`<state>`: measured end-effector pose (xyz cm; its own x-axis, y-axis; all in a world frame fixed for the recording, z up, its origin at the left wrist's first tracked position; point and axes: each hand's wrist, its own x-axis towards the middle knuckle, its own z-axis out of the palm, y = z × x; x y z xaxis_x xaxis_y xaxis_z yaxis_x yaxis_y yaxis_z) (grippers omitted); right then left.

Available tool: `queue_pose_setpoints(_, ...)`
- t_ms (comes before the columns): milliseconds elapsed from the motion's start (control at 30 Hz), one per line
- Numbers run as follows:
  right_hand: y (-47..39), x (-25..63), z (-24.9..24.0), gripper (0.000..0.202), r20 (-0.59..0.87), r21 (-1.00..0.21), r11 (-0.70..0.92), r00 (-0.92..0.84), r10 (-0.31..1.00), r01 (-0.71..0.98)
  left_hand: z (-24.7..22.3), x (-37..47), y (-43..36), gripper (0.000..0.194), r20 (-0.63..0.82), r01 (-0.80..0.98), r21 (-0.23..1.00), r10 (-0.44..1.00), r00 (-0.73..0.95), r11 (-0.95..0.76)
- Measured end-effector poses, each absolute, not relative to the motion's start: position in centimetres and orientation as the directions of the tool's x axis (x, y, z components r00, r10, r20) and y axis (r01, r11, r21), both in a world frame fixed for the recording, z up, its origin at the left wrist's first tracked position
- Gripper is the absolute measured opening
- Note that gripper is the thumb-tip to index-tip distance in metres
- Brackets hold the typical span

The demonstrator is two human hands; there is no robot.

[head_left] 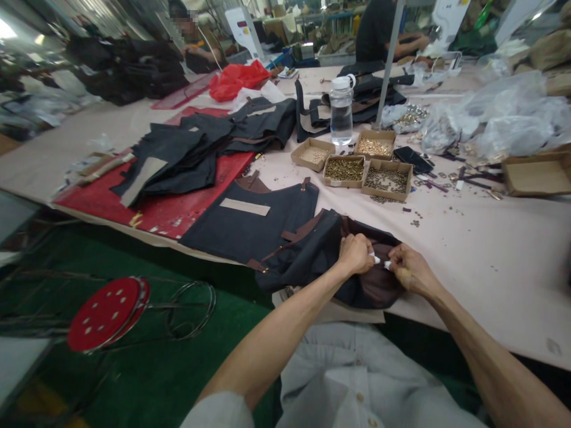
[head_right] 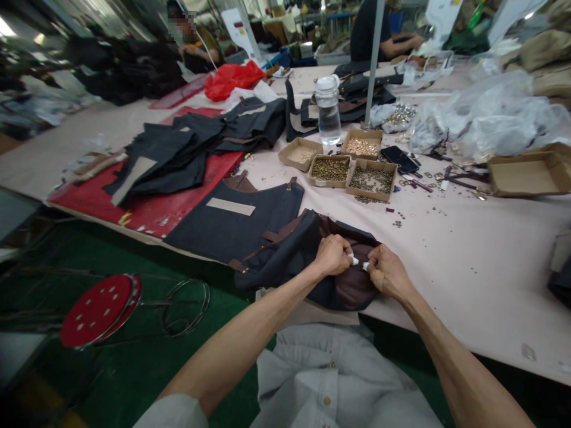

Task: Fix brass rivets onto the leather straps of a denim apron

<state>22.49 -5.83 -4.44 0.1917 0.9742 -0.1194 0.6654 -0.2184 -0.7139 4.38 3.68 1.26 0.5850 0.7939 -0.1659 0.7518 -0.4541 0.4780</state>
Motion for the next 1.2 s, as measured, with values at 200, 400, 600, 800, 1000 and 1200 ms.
queue_pose_setpoints(200, -5.3, 22.0, -3.6, 0.011, -0.111, -0.626, -0.22, 0.193, 0.975, 0.749, 0.9, 4.8, 4.1, 0.017, -0.176, 0.769, 0.467, 0.806, 0.565, -0.437)
queue_pose_setpoints(400, -4.9, 22.1, -4.0, 0.013, -0.107, -0.579, -0.248, 0.229, 0.968, 0.777, 1.6, 4.9, 4.2, 0.023, -0.241, 0.801, 0.443, 0.808, 0.538, -0.402)
queue_pose_setpoints(600, -3.8, 21.5, -3.5, 0.01, -0.121, -0.557, -0.255, 0.227, 0.966, 0.79, 2.9, 6.0, 4.7, 0.032, -0.308, 0.887, 0.327, 0.851, 0.425, -0.325)
queue_pose_setpoints(800, -3.8, 21.7, -1.2, 0.013, -0.107, -0.625, -0.191, 0.159, 0.981, 0.757, 3.4, 6.7, 5.4, 0.039, -0.314, 0.921, 0.282, 0.882, 0.352, -0.267)
queue_pose_setpoints(1000, -1.7, 30.4, 1.1, 0.027, -0.163, -0.815, -0.158, 0.041, 0.986, 0.557, 3.3, 6.2, 5.2, 0.039, -0.287, 0.924, 0.288, 0.897, 0.335, -0.253)
queue_pose_setpoints(1200, 2.2, 34.9, 0.0, 0.026, -0.002, -0.596, -0.205, 0.254, 0.967, 0.776, 3.1, 5.6, 5.1, 0.035, -0.254, 0.904, 0.323, 0.895, 0.367, -0.279)
